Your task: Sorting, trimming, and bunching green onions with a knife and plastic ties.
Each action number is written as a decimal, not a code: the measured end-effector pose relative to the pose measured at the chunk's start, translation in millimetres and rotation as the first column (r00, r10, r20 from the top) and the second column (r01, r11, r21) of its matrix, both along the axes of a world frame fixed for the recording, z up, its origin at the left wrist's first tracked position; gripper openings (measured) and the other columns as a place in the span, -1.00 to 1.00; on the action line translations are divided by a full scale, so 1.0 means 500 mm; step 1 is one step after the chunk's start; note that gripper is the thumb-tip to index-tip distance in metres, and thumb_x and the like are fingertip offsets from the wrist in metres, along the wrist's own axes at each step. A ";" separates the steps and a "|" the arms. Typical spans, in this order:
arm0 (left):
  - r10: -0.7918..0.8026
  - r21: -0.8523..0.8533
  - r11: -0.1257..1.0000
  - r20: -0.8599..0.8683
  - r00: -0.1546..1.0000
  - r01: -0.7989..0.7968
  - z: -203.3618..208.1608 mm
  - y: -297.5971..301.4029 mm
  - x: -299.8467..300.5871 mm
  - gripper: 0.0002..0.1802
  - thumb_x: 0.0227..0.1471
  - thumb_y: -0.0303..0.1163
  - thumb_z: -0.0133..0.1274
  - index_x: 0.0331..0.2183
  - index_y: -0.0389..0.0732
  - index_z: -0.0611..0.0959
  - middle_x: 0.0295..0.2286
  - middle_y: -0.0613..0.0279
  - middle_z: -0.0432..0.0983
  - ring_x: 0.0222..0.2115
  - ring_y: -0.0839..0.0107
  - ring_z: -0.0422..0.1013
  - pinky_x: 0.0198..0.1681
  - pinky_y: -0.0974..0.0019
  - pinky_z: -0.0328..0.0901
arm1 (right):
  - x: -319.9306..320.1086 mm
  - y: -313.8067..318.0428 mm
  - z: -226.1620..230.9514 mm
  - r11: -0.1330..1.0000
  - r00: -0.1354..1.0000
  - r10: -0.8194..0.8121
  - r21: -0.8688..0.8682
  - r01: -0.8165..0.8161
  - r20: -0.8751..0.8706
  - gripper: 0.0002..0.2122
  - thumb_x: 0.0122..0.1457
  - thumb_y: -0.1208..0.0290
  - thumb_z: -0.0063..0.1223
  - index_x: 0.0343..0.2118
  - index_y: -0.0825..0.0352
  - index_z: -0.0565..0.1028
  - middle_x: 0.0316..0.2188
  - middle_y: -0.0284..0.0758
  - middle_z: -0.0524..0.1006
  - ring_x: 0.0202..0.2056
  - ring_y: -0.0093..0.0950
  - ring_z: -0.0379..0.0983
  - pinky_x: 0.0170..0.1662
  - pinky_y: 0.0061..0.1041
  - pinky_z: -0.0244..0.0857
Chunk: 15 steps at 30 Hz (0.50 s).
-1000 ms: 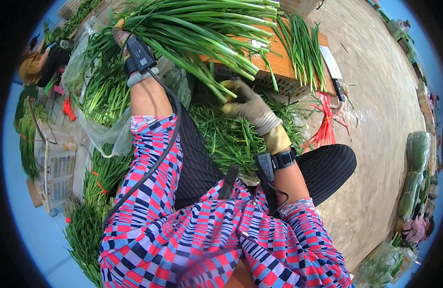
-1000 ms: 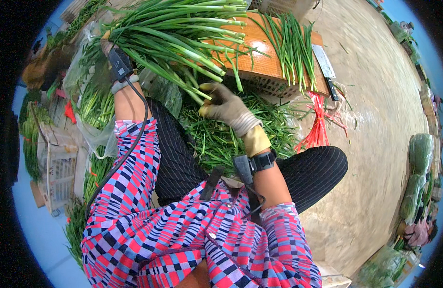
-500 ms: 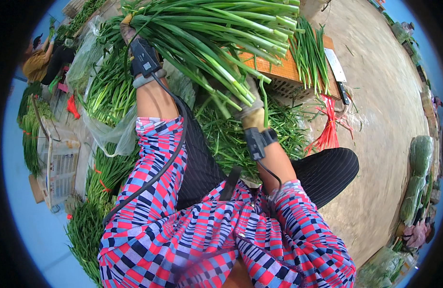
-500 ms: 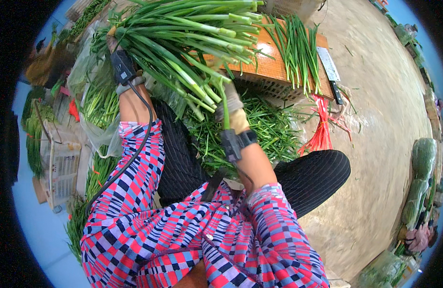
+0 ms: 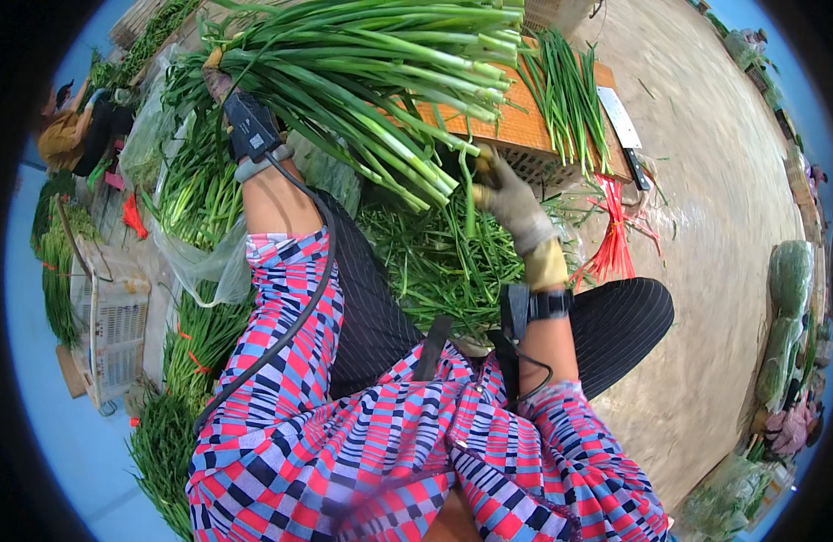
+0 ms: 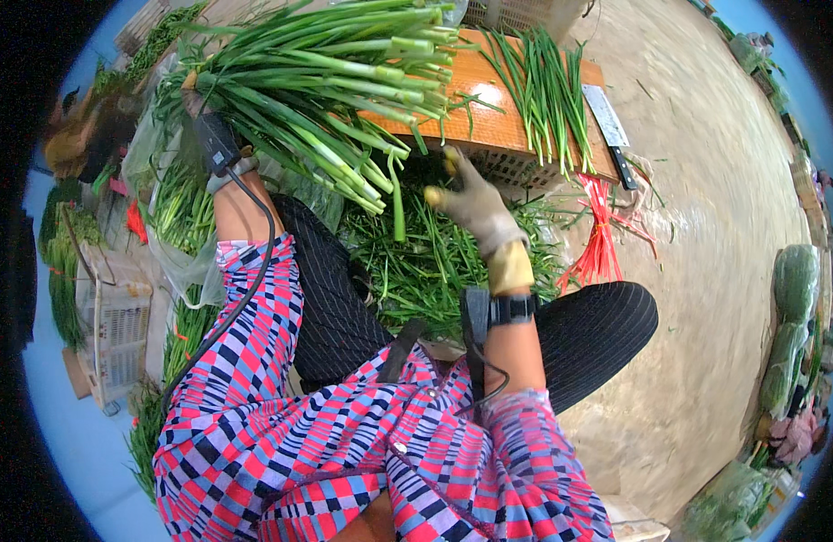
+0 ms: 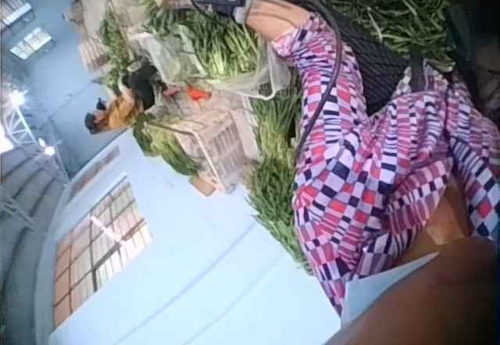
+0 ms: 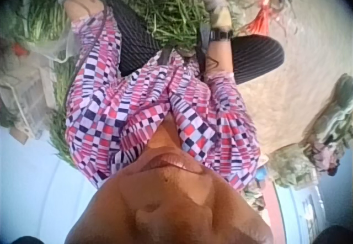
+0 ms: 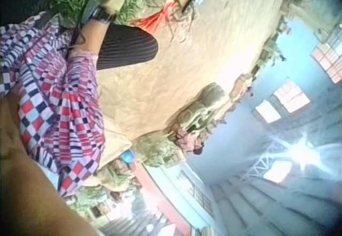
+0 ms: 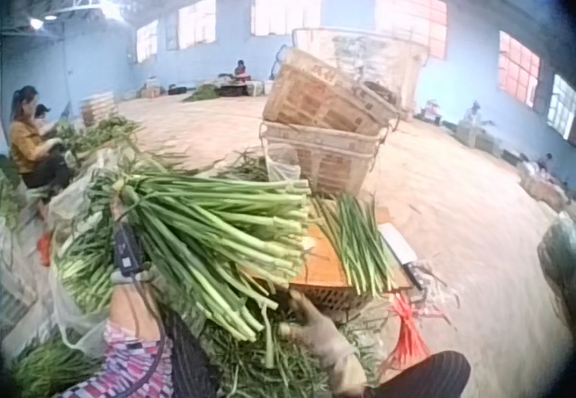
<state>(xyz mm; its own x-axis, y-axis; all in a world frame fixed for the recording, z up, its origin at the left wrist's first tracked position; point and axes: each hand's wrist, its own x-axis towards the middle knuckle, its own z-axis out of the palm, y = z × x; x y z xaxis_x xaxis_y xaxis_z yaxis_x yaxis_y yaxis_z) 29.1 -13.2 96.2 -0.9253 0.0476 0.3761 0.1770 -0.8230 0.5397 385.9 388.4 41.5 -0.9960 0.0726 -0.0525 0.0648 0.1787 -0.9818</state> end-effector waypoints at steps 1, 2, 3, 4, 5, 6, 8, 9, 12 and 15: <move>-0.019 -0.007 1.000 -0.019 1.000 0.019 -0.004 -0.001 -0.012 -0.56 0.13 -0.27 -0.29 -0.06 -0.37 0.39 -0.13 -0.07 0.37 -0.23 0.18 0.41 -0.19 0.11 0.38 | -0.033 -0.024 0.036 0.965 0.975 0.030 -0.249 -0.085 -0.220 -0.33 -0.02 0.22 0.17 0.15 0.26 0.14 0.02 -0.13 0.33 0.05 -0.32 0.24 0.12 -0.48 0.05; -0.046 -0.056 0.998 -0.080 0.996 0.041 -0.004 -0.060 -0.036 -0.56 0.13 -0.27 -0.29 -0.05 -0.37 0.38 -0.12 -0.08 0.36 -0.22 0.18 0.41 -0.18 0.11 0.38 | -0.064 -0.054 0.058 0.974 0.946 0.093 -0.169 -0.151 -0.310 -0.40 0.00 0.27 0.14 0.11 0.27 0.20 0.01 -0.15 0.35 0.03 -0.33 0.25 0.10 -0.47 0.07; -0.100 -0.127 0.989 -0.163 0.981 0.080 0.011 -0.136 -0.053 -0.55 0.13 -0.26 -0.29 -0.05 -0.37 0.37 -0.11 -0.08 0.35 -0.21 0.18 0.40 -0.17 0.11 0.37 | -0.084 -0.084 0.087 0.972 0.901 0.156 -0.102 -0.214 -0.406 -0.48 0.03 0.29 0.11 0.06 0.28 0.24 -0.04 -0.19 0.37 0.00 -0.34 0.27 0.07 -0.46 0.11; -0.270 -0.306 0.936 -0.308 0.912 0.174 0.032 -0.226 -0.062 -0.54 0.13 -0.26 -0.29 -0.04 -0.37 0.37 -0.10 -0.08 0.35 -0.20 0.18 0.40 -0.17 0.11 0.37 | -0.101 -0.114 0.102 0.972 0.799 0.234 0.161 -0.173 -0.553 -0.56 0.05 0.31 0.07 0.01 0.28 0.29 -0.09 -0.22 0.40 -0.04 -0.35 0.29 0.04 -0.45 0.14; -0.162 -0.094 0.985 -0.176 0.971 0.147 -0.004 -0.061 -0.058 -0.56 0.08 -0.25 -0.22 -0.09 -0.37 0.41 -0.15 -0.07 0.38 -0.23 0.18 0.41 -0.18 0.11 0.37 | -0.109 -0.079 0.072 0.839 0.673 0.298 0.521 0.154 -0.677 -0.63 0.08 0.33 0.04 -0.04 0.29 0.34 -0.15 -0.25 0.43 -0.07 -0.36 0.31 0.00 -0.44 0.17; -0.145 0.015 0.989 -0.105 0.984 0.147 0.002 0.081 -0.021 -0.57 0.03 -0.24 -0.15 -0.14 -0.36 0.46 -0.19 -0.05 0.42 -0.26 0.18 0.43 -0.20 0.12 0.38 | -0.116 -0.055 0.052 0.674 0.587 0.340 0.626 0.392 -0.734 -0.70 0.10 0.35 0.00 -0.09 0.30 0.39 -0.20 -0.29 0.46 -0.10 -0.36 0.33 -0.03 -0.43 0.21; -0.020 0.087 0.996 -0.057 0.998 0.025 0.044 0.081 0.040 -0.60 -0.06 -0.23 -0.01 -0.25 -0.35 0.55 -0.27 -0.02 0.49 -0.32 0.18 0.46 -0.23 0.13 0.39 | -0.084 -0.095 0.104 0.978 0.943 -0.004 -0.199 -0.066 -0.332 -0.73 0.14 0.38 -0.05 -0.11 0.34 0.40 -0.29 -0.29 0.50 -0.19 -0.40 0.40 -0.14 -0.46 0.28; 0.088 0.120 0.989 -0.029 0.996 -0.084 0.054 0.039 0.052 -0.58 -0.09 -0.22 0.01 -0.25 -0.35 0.55 -0.27 -0.02 0.49 -0.31 0.17 0.45 -0.23 0.11 0.39 | -0.074 -0.096 0.096 0.942 0.943 0.017 -0.311 -0.126 -0.332 -0.71 0.15 0.38 -0.06 -0.09 0.38 0.38 -0.30 -0.29 0.50 -0.26 -0.42 0.43 -0.19 -0.47 0.32; 0.149 0.089 0.985 0.003 0.989 -0.149 0.077 0.051 0.055 -0.58 -0.10 -0.22 0.02 -0.24 -0.33 0.55 -0.26 -0.01 0.49 -0.31 0.16 0.45 -0.23 0.08 0.38 | -0.037 -0.027 0.066 0.765 0.996 0.086 -0.638 -0.086 -0.031 -0.70 0.18 0.40 -0.13 -0.06 0.43 0.34 -0.25 -0.30 0.49 -0.33 -0.45 0.45 -0.21 -0.44 0.36; 0.141 0.085 0.987 -0.016 0.990 -0.139 0.094 0.085 0.105 -0.55 -0.10 -0.23 0.02 -0.19 -0.34 0.51 -0.22 -0.03 0.45 -0.27 0.14 0.43 -0.20 0.05 0.37 | -0.036 -0.085 0.113 0.619 0.993 -0.032 -0.782 -0.072 -0.117 -0.70 0.19 0.38 -0.16 -0.06 0.40 0.34 -0.22 -0.29 0.48 -0.23 -0.43 0.41 -0.14 -0.35 0.31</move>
<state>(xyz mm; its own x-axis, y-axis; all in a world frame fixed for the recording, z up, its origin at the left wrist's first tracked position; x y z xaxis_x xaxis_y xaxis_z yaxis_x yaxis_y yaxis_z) 81.6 29.5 143.2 -0.9123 -0.1143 0.3932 0.3045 -0.8314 0.4648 368.0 346.1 97.9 -0.9990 0.0352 0.0274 -0.0439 -0.6623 -0.7480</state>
